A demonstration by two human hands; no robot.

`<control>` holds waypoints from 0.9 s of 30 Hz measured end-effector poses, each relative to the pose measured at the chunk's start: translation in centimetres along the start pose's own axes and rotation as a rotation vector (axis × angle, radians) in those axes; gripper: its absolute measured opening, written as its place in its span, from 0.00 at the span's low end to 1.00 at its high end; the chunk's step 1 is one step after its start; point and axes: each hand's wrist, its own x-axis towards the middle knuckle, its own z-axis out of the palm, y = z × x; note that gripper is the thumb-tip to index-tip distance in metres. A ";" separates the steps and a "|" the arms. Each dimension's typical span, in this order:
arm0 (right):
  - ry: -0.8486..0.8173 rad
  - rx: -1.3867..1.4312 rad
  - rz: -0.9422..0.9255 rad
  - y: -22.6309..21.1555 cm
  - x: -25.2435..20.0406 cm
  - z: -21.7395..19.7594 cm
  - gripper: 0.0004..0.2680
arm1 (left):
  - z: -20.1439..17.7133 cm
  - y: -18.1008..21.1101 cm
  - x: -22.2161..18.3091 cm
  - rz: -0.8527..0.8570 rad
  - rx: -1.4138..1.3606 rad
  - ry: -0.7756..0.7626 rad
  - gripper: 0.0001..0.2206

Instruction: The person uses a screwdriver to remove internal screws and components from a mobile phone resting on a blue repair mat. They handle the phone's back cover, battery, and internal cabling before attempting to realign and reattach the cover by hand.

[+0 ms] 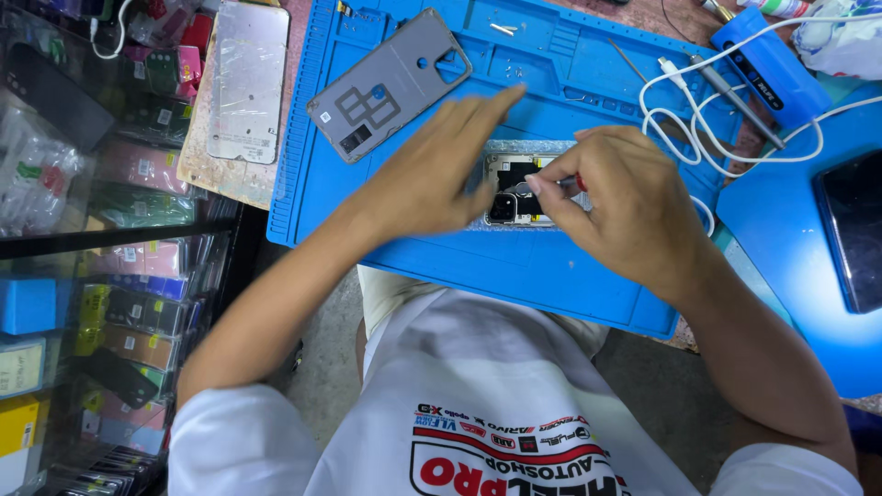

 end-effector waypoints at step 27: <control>-0.112 0.021 -0.008 -0.7 1.7 0.0 0.09 | 2.0 0.9 -3.2 -0.209 -0.144 -0.011 0.51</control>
